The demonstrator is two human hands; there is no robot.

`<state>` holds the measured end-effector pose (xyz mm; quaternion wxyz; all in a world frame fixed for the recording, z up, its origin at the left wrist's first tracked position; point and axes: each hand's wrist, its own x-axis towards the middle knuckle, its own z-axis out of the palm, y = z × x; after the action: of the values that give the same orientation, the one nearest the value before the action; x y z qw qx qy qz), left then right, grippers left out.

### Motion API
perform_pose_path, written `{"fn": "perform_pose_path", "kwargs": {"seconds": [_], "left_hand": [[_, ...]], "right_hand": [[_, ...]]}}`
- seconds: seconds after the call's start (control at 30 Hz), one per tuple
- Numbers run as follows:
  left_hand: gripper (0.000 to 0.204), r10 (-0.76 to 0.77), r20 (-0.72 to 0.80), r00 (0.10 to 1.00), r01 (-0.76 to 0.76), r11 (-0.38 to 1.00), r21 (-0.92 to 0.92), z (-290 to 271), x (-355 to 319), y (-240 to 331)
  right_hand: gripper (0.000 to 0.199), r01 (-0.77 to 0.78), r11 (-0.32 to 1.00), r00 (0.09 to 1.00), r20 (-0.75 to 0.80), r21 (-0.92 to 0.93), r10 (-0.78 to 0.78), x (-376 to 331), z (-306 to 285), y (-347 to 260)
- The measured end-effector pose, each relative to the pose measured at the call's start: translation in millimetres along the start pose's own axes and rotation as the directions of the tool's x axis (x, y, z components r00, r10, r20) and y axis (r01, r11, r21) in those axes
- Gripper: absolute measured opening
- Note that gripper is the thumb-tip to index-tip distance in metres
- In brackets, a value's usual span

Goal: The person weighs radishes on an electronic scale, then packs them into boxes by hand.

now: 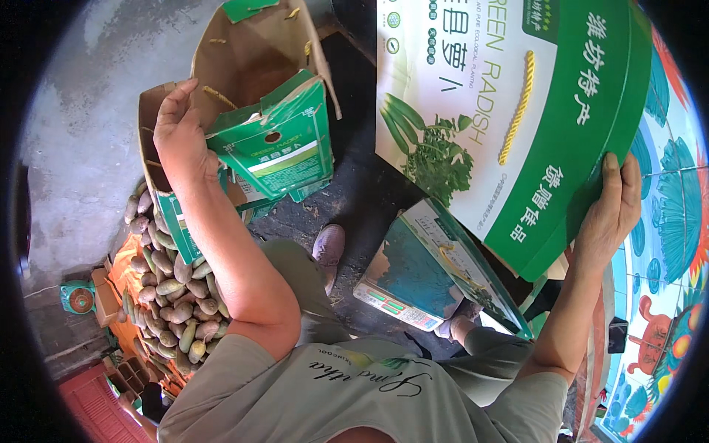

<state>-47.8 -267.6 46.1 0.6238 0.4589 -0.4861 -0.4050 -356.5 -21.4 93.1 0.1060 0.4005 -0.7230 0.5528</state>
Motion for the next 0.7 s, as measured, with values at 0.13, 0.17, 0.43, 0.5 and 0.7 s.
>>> {"fn": "perform_pose_path", "kwargs": {"seconds": [0.13,0.17,0.43,0.5,0.7], "left_hand": [[0.038,0.08,0.043,0.996,-0.065,0.96,-0.273,24,-2,-9],[0.038,0.026,0.095,0.995,0.006,0.947,-0.321,33,-5,-11],[0.034,0.232,0.089,0.969,-0.224,0.97,-0.093,121,0,-97],[0.033,0.177,0.087,0.98,-0.176,0.984,-0.023,137,-3,-118],[0.033,0.005,0.003,1.0,-0.005,0.987,-0.158,161,4,-184]], "right_hand": [[0.02,-0.054,0.997,0.998,-0.023,0.05,0.055,-6,-14,10],[0.02,-0.049,0.998,0.998,-0.025,0.043,0.05,-8,-17,10],[0.02,-0.031,0.994,0.994,-0.112,-0.102,0.02,-30,-12,2],[0.02,-0.042,0.998,0.99,-0.134,-0.053,0.035,-33,-9,4],[0.02,-0.079,0.996,0.985,-0.159,-0.049,0.07,-36,-14,11]]}}
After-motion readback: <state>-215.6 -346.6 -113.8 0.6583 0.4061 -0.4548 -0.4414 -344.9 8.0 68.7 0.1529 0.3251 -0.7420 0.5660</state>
